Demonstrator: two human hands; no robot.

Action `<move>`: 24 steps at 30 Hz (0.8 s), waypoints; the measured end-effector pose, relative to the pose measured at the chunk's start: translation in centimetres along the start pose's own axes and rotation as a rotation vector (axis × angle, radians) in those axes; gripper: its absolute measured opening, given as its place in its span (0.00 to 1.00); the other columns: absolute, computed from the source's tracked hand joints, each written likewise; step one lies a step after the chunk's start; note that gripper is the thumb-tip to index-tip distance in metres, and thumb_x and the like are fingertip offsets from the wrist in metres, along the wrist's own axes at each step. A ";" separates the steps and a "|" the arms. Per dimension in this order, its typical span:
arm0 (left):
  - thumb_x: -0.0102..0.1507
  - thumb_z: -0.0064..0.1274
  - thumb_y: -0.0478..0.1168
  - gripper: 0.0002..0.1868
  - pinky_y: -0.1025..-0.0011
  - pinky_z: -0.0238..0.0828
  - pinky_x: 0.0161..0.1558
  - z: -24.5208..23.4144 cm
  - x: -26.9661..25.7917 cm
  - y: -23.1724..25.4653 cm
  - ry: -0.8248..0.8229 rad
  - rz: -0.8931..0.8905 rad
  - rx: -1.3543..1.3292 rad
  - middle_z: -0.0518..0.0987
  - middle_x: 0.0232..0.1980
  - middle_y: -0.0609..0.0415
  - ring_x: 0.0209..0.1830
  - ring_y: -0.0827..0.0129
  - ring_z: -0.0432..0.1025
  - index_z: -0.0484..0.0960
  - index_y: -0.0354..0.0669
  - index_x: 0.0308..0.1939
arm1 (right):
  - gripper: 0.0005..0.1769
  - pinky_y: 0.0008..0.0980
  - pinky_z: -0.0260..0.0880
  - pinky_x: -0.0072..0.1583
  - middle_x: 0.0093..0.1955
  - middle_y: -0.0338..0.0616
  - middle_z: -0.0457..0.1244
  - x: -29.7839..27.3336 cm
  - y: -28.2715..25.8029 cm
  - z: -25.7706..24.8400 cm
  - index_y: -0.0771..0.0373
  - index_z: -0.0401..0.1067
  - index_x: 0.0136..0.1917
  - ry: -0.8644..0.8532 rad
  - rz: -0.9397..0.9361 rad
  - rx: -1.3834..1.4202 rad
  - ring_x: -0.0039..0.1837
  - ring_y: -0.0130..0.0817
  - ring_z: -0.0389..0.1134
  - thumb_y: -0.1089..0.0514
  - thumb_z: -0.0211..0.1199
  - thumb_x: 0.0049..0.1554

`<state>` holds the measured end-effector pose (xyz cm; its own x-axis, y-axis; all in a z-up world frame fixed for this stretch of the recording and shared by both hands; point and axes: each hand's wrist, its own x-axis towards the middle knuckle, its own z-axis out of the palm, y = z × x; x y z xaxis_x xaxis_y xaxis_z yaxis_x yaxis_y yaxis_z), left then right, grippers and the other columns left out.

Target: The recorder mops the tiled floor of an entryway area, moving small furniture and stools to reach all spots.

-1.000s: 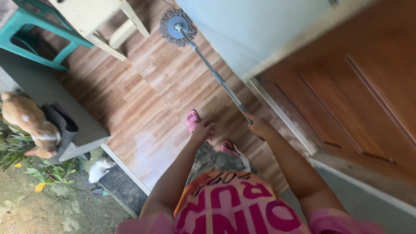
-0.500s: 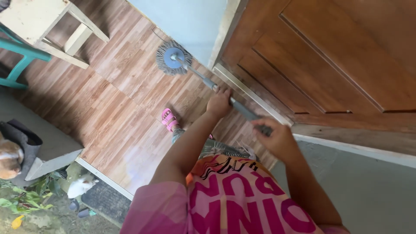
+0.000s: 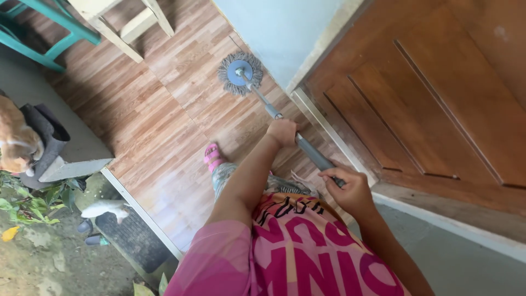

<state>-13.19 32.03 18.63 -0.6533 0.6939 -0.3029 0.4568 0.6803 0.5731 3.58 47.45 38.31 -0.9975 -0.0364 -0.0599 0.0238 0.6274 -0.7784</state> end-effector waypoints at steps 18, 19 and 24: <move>0.61 0.59 0.50 0.14 0.56 0.75 0.51 -6.4 -15.8 -26.2 0.232 -0.498 -0.166 0.79 0.52 0.50 0.52 0.54 0.76 0.82 0.47 0.43 | 0.05 0.33 0.79 0.45 0.66 0.67 0.64 17.8 -10.0 20.7 0.55 0.82 0.40 -0.522 -0.297 -0.056 0.41 0.44 0.77 0.58 0.73 0.48; 0.61 0.59 0.50 0.14 0.56 0.75 0.51 -6.8 -17.4 -27.6 0.236 -0.518 -0.169 0.79 0.52 0.50 0.52 0.54 0.76 0.82 0.47 0.43 | 0.05 0.33 0.79 0.45 0.66 0.67 0.64 18.8 -11.3 21.9 0.55 0.82 0.40 -0.539 -0.307 -0.049 0.41 0.44 0.77 0.58 0.73 0.48; 0.61 0.59 0.52 0.16 0.55 0.75 0.50 -7.0 -23.9 -33.8 0.391 -0.602 -0.184 0.80 0.47 0.47 0.50 0.52 0.76 0.83 0.44 0.39 | 0.06 0.33 0.79 0.45 0.67 0.57 0.67 22.5 -15.9 27.7 0.55 0.80 0.42 -0.690 -0.352 0.005 0.43 0.42 0.77 0.61 0.70 0.49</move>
<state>-17.26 -9.18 11.87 -0.9417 0.0552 -0.3318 -0.1344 0.8425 0.5217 -17.42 15.06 32.04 -0.6794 -0.7106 -0.1831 -0.2851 0.4855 -0.8265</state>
